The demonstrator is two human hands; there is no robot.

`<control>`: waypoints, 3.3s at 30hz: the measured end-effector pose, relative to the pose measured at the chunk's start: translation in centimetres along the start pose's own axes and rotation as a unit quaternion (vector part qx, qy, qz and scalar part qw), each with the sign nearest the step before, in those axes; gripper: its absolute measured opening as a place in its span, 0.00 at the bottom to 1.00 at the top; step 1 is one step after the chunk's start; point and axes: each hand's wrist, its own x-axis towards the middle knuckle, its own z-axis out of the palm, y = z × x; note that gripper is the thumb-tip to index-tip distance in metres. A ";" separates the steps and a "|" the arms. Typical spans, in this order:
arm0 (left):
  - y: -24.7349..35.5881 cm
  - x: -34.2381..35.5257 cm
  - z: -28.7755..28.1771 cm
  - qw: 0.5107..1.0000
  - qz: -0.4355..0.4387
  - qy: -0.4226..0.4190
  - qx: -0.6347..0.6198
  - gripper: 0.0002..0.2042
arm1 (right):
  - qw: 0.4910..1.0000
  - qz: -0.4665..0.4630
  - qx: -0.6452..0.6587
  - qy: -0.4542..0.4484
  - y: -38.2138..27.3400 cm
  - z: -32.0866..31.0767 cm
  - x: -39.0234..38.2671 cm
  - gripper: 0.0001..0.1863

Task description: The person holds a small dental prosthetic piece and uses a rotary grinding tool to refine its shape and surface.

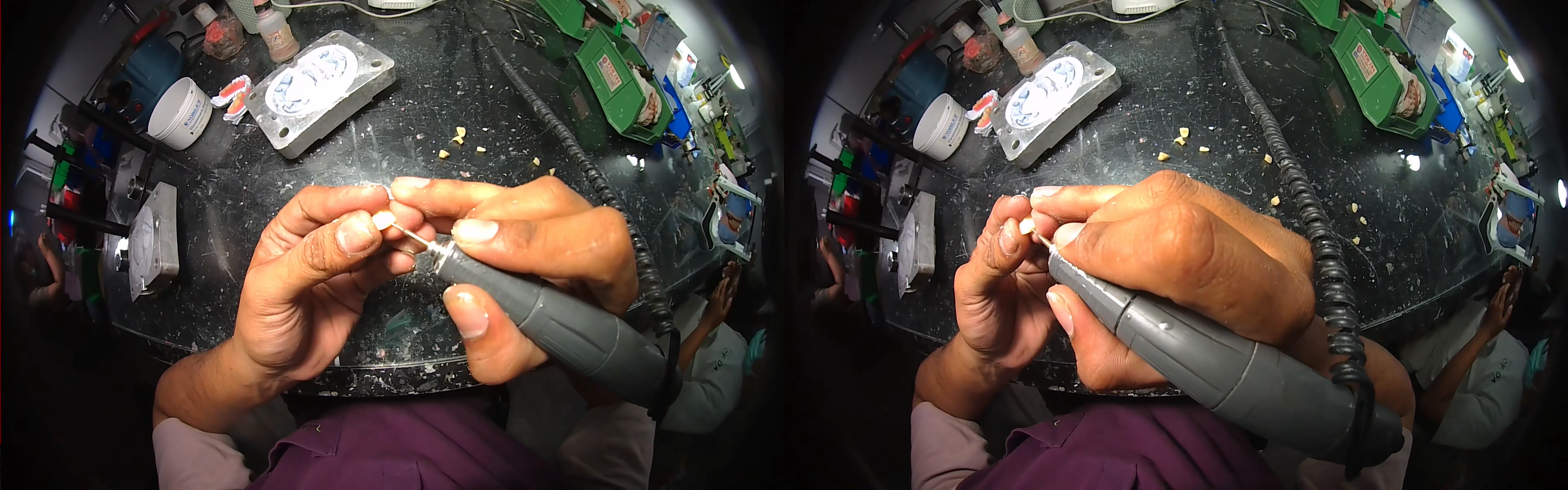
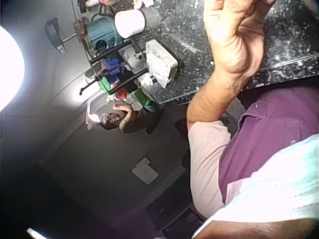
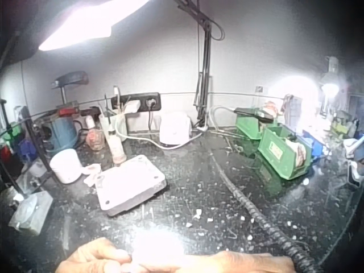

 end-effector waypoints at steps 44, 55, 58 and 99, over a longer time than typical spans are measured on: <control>-0.1 0.4 0.0 0.998 0.052 -0.026 -0.037 0.10 | 0.986 -0.069 -0.053 -0.139 0.5 -1.3 0.6 0.15; -0.3 0.4 0.0 0.998 0.056 -0.016 -0.031 0.10 | 0.985 -0.085 -0.059 -0.139 0.8 -1.3 0.7 0.14; -0.2 0.3 0.1 0.998 0.053 -0.010 -0.032 0.10 | 0.986 -0.078 -0.061 -0.132 0.8 -1.1 0.5 0.14; 0.0 0.2 0.3 0.999 0.027 0.003 -0.044 0.11 | 0.989 -0.031 -0.046 -0.139 0.5 -1.4 0.5 0.15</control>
